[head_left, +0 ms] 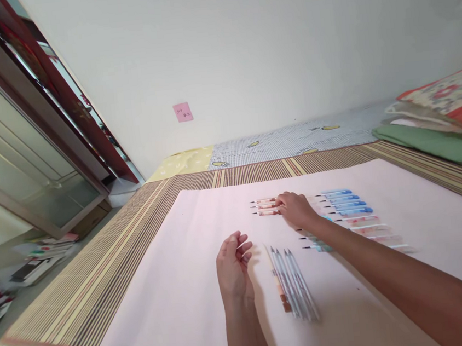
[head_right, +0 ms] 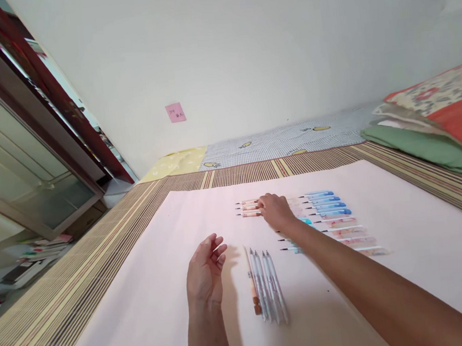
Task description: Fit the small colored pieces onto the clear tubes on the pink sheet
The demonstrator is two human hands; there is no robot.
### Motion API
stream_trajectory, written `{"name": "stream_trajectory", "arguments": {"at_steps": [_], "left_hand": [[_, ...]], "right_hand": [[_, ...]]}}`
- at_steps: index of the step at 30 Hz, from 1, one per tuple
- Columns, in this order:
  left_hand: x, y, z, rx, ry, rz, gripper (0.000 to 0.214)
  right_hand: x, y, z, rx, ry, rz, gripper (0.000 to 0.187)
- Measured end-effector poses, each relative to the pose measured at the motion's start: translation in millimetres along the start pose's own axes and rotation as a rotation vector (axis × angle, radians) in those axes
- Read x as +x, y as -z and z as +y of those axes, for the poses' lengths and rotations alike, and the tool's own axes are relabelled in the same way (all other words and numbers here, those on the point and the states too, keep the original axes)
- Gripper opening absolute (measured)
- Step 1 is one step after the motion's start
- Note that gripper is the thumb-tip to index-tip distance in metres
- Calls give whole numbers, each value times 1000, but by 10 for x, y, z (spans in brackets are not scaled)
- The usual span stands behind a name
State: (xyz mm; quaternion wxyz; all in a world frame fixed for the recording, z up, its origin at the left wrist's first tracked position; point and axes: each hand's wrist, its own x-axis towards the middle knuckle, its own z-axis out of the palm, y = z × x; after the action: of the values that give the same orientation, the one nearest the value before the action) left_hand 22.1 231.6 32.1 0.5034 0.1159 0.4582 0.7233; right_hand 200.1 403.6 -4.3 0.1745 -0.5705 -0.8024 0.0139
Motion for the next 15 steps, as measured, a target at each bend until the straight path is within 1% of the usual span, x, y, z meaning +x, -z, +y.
{"name": "stream_trajectory", "arguments": {"at_steps": [5, 7, 11, 15], "left_hand": [[3, 3, -3, 4, 5, -13, 29], [8, 5, -10, 7, 3, -23, 29], [16, 7, -29, 11, 4, -21, 27], [32, 24, -45, 13, 9, -44, 27]], "right_hand": [[21, 106, 188, -15, -62, -46, 32], [20, 120, 212, -36, -62, -75, 31], [-7, 113, 171, -91, -6, -107, 22], [-40, 92, 94, -154, 51, -102, 29]]}}
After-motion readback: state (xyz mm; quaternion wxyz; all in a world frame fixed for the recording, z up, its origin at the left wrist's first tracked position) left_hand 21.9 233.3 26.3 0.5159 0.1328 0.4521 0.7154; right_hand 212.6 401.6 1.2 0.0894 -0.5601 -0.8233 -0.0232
